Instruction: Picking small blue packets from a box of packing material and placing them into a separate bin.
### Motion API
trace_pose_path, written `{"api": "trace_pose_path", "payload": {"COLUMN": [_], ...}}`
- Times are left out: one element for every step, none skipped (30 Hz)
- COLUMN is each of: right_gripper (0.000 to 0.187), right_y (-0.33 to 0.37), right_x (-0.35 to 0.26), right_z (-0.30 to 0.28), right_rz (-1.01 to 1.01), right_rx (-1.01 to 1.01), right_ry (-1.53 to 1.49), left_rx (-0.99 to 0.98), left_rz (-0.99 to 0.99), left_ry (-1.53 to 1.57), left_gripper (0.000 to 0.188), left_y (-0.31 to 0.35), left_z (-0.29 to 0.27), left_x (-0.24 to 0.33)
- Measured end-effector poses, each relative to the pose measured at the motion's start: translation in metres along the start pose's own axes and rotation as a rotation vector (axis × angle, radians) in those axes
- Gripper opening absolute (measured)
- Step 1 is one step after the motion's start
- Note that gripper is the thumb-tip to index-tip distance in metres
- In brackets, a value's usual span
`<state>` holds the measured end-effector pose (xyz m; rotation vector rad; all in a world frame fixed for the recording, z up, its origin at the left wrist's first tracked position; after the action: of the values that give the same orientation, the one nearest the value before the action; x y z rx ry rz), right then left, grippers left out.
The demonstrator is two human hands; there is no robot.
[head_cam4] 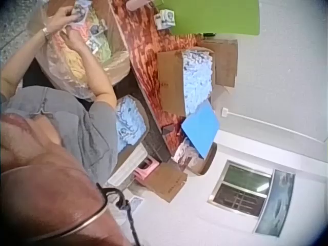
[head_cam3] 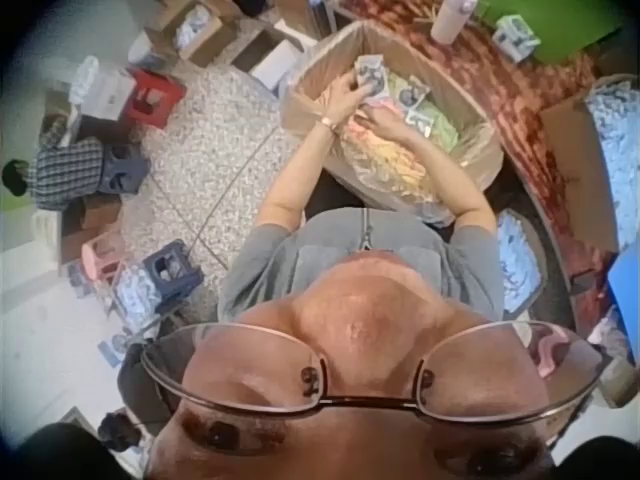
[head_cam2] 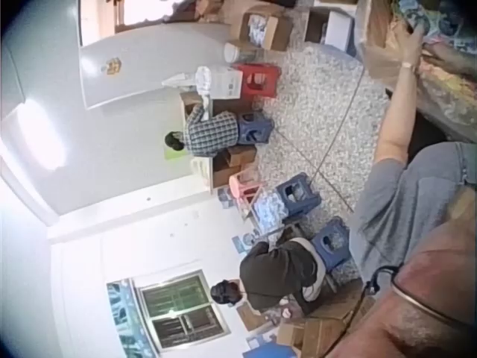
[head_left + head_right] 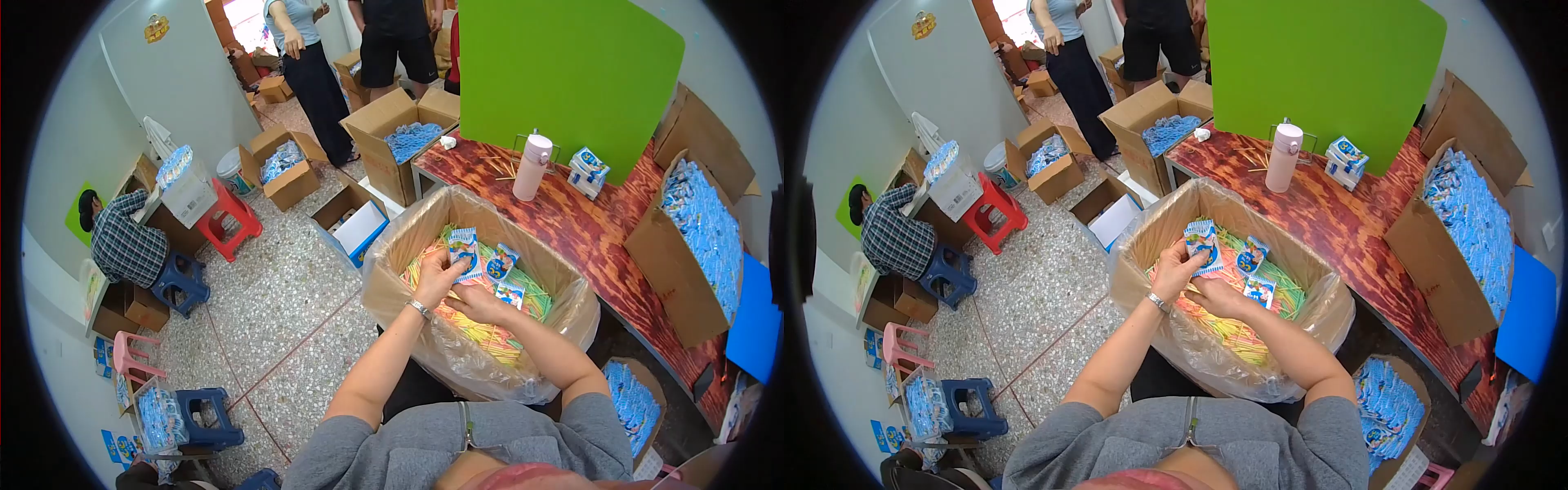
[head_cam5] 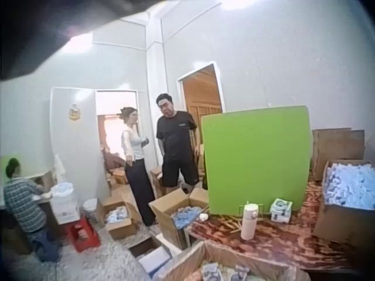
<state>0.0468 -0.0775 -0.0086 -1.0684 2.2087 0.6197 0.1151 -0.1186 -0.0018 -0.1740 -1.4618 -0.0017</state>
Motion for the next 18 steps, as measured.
{"api": "trace_pose_path", "payload": {"right_gripper": [0.037, 0.037, 0.037, 0.037, 0.036, 0.036, 0.036, 0.035, 0.034, 0.034, 0.034, 0.033, 0.033, 0.034, 0.034, 0.034, 0.034, 0.035], "right_y": [-0.001, -0.001, 0.000, 0.001, 0.000, 0.000, 0.000, 0.001, 0.001, 0.001, 0.001, 0.000, 0.000, 0.000, 0.000, 0.000, 0.000, 0.001], "right_x": [0.001, -0.004, -0.008, -0.010, -0.005, -0.001, -0.001, -0.004, -0.007, -0.008, -0.002, 0.004, 0.004, 0.001, -0.002, -0.001, -0.001, -0.002], "right_z": [0.002, -0.001, -0.003, -0.005, -0.001, 0.001, 0.002, 0.000, -0.001, -0.001, 0.002, 0.006, 0.006, 0.004, 0.002, 0.002, 0.002, 0.000], "right_rz": [0.001, -0.060, -0.102, -0.121, -0.071, -0.035, -0.019, -0.040, -0.061, -0.060, 0.000, 0.059, 0.059, 0.026, -0.006, -0.006, -0.012, -0.033], "right_rx": [-0.010, 0.029, 0.049, 0.067, 0.022, -0.010, -0.024, -0.009, 0.004, 0.003, -0.031, -0.066, -0.066, -0.038, -0.010, -0.011, 0.001, 0.026], "right_ry": [0.005, 0.043, 0.075, 0.080, 0.062, 0.028, 0.043, 0.036, 0.028, 0.027, -0.023, -0.073, -0.073, -0.039, -0.005, -0.005, 0.035, 0.071], "left_rx": [-0.006, -0.008, -0.007, 0.000, -0.007, -0.007, 0.008, -0.009, -0.005, 0.017, -0.001, 0.025, 0.050, 0.051, 0.053, 0.068, 0.056, 0.053], "left_rz": [-0.007, 0.001, -0.005, -0.016, -0.011, -0.015, -0.043, -0.021, -0.004, -0.014, 0.011, 0.035, 0.060, 0.059, 0.048, 0.040, 0.037, 0.037], "left_ry": [0.002, 0.017, 0.003, -0.030, -0.012, -0.020, -0.061, -0.028, 0.002, 0.003, 0.034, 0.051, 0.069, 0.069, 0.055, 0.023, 0.040, 0.047], "left_gripper": [0.023, 0.023, 0.023, 0.022, 0.022, 0.022, 0.022, 0.022, 0.022, 0.021, 0.021, 0.017, 0.016, 0.016, 0.016, 0.016, 0.016, 0.017], "left_y": [0.000, 0.001, 0.001, 0.001, 0.001, 0.001, 0.001, 0.001, 0.001, 0.001, 0.001, 0.001, 0.002, 0.003, 0.003, 0.004, 0.004, 0.004], "left_z": [0.001, 0.000, 0.000, -0.001, -0.001, -0.001, -0.002, 0.000, 0.000, -0.001, 0.002, 0.001, -0.001, 0.000, 0.000, -0.002, 0.000, 0.000], "left_x": [-0.001, 0.000, -0.001, -0.002, -0.002, -0.002, -0.005, -0.003, -0.001, -0.002, 0.001, 0.004, 0.007, 0.008, 0.008, 0.009, 0.010, 0.011]}}
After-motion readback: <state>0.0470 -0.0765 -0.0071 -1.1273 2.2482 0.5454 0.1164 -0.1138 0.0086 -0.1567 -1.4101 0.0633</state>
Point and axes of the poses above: each hand's wrist, its own y-axis away from the middle knuckle, its own z-axis out of the palm, x = y × z, the point moved 10 cm from there along -y, towards the middle knuckle, and after that the axes turned 6 degrees about -x, right-handed, at the moved point
